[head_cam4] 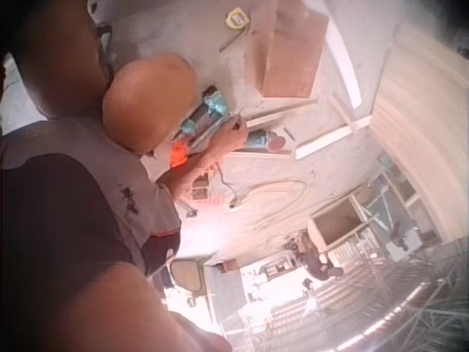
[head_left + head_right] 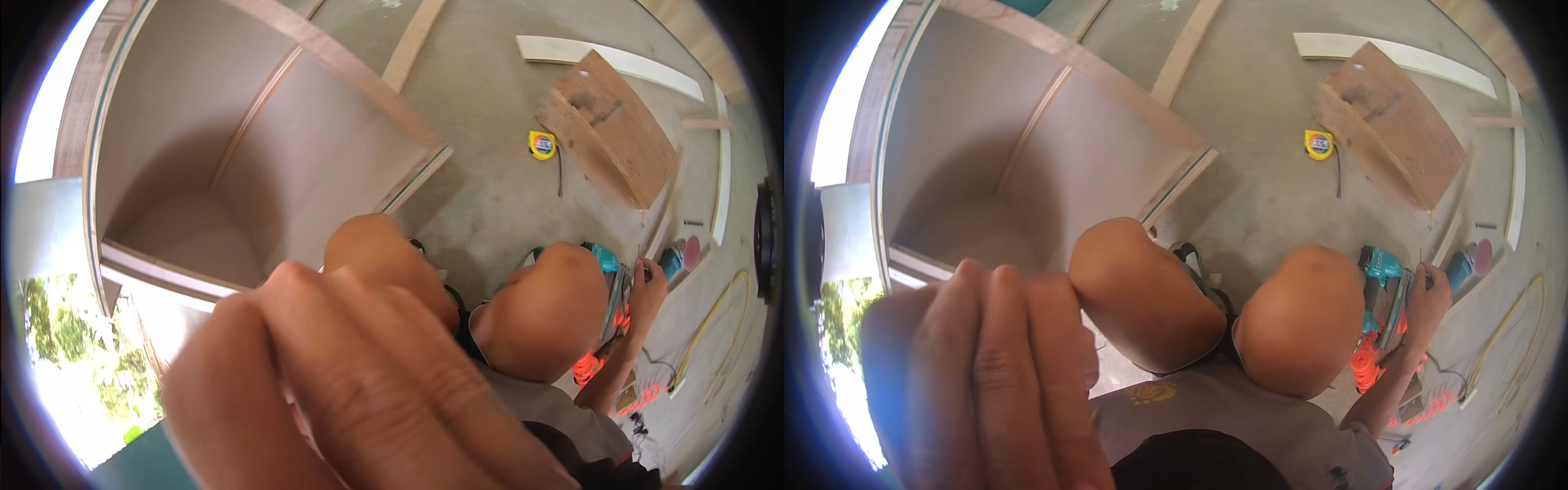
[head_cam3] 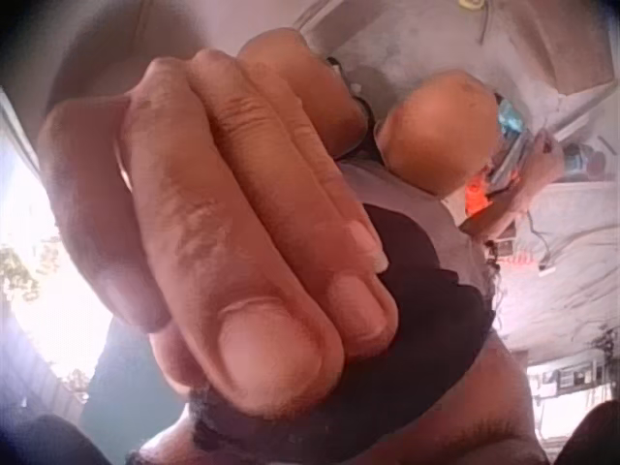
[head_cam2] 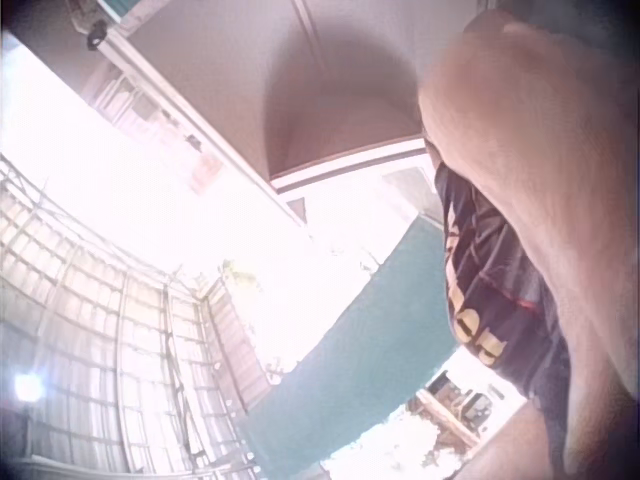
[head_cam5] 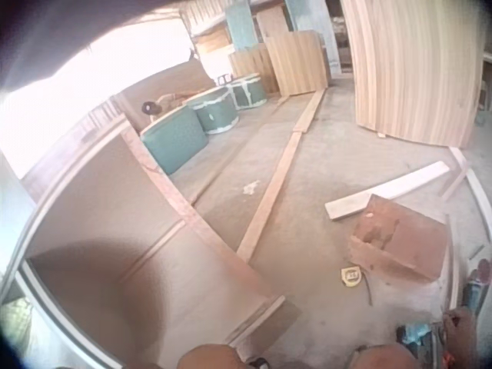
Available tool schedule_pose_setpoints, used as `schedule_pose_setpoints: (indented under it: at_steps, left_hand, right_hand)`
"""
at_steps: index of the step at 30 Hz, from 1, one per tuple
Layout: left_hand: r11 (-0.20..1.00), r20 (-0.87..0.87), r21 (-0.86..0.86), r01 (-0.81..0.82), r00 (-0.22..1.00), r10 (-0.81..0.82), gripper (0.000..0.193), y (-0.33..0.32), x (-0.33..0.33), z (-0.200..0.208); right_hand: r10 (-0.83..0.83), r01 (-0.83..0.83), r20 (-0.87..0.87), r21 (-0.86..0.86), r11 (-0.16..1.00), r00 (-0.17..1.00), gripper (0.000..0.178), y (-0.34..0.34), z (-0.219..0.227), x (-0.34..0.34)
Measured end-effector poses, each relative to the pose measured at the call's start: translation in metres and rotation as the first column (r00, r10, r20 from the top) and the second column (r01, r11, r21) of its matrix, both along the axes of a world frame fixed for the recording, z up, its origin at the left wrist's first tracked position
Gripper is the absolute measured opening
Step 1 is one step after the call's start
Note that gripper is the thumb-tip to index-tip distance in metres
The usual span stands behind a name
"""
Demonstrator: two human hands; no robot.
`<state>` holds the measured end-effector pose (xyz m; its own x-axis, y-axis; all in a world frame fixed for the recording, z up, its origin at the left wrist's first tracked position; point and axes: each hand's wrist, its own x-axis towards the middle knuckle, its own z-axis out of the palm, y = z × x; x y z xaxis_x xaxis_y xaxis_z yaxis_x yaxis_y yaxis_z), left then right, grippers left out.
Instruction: The person assembles a wooden furniture piece by attaching a wooden strip to the frame. They use a nail gun to secure the strip, then use a power drill to drive screws into the wood. Finally, they use an angle grinder to smooth the surface of the assembled piece.
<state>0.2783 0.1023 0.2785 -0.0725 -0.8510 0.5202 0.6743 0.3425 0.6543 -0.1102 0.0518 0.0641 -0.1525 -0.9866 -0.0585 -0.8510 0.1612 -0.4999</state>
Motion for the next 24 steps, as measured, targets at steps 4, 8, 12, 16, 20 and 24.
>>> schedule_pose_setpoints:
  at_steps: [4, 8, 12, 16, 20, 24]
  left_hand:
    - [0.996, 0.028, 0.013, 0.083, 0.996, -0.084, 0.052, -0.016, -0.017, 0.0]
    - [0.973, 0.097, 0.034, 0.23, 0.968, -0.233, 0.057, -0.021, -0.006, -0.019]
    - [0.931, 0.322, 0.041, 0.364, 0.877, -0.357, 0.061, -0.009, 0.02, -0.035]
    - [0.934, 0.628, -0.319, 0.164, 0.774, 0.079, 0.037, 0.009, 0.034, -0.032]
    - [0.857, 0.446, -0.477, 0.193, 0.894, 0.047, 0.031, 0.017, 0.027, -0.072]
    - [0.891, 0.484, -0.372, 0.262, 0.873, -0.055, 0.028, -0.015, 0.037, -0.103]
  right_hand:
    - [0.036, -0.039, 0.101, 0.028, 0.999, 0.994, 0.024, -0.006, -0.02, 0.019]
    - [0.101, -0.119, 0.34, 0.034, 0.992, 0.935, 0.025, -0.019, -0.026, 0.07]
    - [-0.024, -0.179, 0.67, 0.233, 0.956, 0.742, 0.03, -0.047, -0.041, 0.137]
    - [-0.073, -0.325, 0.807, 0.316, 0.891, 0.586, 0.027, -0.081, -0.098, 0.179]
    - [-0.194, -0.269, 0.767, 0.432, 0.861, 0.612, 0.021, -0.09, -0.189, 0.174]
    - [-0.35, -0.132, 0.735, 0.509, 0.851, 0.581, 0.022, -0.084, -0.221, 0.176]
